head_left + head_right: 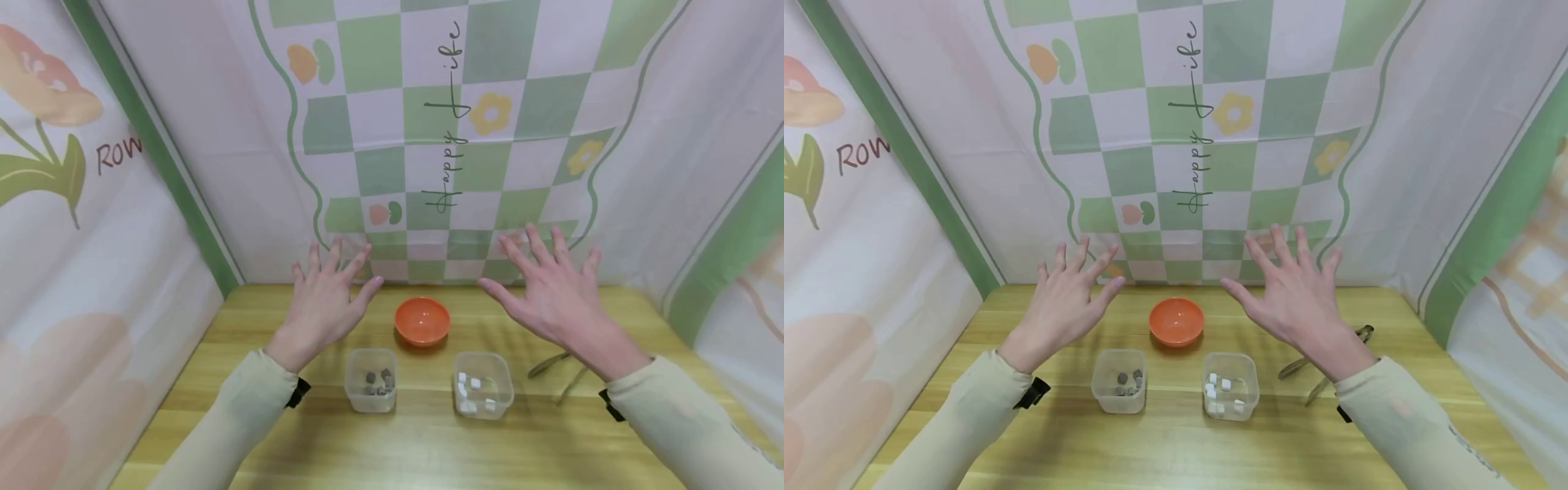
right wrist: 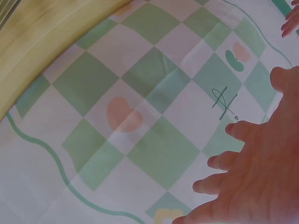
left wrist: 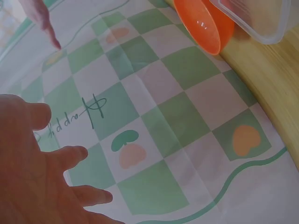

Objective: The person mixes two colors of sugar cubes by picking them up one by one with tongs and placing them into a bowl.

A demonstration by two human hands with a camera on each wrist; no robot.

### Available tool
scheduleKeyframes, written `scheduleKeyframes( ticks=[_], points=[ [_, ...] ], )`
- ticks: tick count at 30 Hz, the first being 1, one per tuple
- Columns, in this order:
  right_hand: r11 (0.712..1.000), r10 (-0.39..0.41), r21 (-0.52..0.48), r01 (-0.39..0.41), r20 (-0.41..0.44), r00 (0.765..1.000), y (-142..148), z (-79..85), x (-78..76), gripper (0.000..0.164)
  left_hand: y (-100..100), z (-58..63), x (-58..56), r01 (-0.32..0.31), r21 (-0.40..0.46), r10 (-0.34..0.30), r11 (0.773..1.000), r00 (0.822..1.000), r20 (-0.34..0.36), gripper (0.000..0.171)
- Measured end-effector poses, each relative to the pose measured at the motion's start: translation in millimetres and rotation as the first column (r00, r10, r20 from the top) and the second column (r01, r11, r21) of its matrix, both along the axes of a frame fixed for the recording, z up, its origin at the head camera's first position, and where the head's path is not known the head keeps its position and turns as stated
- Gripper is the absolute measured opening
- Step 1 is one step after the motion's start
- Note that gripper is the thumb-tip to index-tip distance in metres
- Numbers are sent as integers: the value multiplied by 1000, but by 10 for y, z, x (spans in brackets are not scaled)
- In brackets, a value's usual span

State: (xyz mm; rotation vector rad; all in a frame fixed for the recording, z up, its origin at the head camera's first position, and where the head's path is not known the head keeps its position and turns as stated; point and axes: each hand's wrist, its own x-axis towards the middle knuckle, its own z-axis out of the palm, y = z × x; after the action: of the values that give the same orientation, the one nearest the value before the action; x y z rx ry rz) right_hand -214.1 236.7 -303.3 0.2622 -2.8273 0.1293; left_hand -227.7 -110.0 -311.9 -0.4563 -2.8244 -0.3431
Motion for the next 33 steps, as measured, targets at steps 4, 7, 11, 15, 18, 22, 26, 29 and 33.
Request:
scheduleKeyframes(
  ticks=[4, 7, 11, 15, 18, 22, 26, 29, 33],
  points=[
    [1000, 8, 7, -8, 5, 1000, 13, -17, 24, 93, -3, -17, 13, -4, -3, 4, 1000, 1000, -6, 71],
    [1000, 10, 8, -11, 15, 1000, 22, -30, 37, 93, 1, -29, 26, -5, 2, 5, 1000, 1000, 2, 70],
    [1000, 10, 5, -10, 14, 1000, 32, -44, 48, 93, 7, -45, 45, -2, 6, 2, 1000, 1000, 13, 69],
    [1000, 13, -3, -13, -1, 1000, 47, -58, 64, 93, 10, -61, 64, 0, 8, -1, 1000, 1000, 9, 69],
    [1000, 13, -8, -13, -14, 1000, 62, -74, 82, 93, 14, -76, 73, 4, 11, -4, 1000, 1000, 1, 70],
    [1000, 14, -2, -14, -23, 1000, 74, -103, 98, 92, 16, -96, 92, -1, 12, 1, 1000, 1000, 7, 70],
    [1000, 11, 1, -11, -25, 1000, 88, -135, 109, 93, 30, -117, 116, 0, 9, 0, 1000, 1000, 17, 71],
    [1000, 7, -4, -7, -21, 1000, 99, -150, 124, 92, 50, -130, 135, 4, 8, -5, 1000, 1000, 11, 72],
    [1000, 5, -1, -5, -20, 1000, 116, -169, 152, 92, 75, -148, 165, 7, 13, -7, 1000, 1000, 8, 70]
  ],
)
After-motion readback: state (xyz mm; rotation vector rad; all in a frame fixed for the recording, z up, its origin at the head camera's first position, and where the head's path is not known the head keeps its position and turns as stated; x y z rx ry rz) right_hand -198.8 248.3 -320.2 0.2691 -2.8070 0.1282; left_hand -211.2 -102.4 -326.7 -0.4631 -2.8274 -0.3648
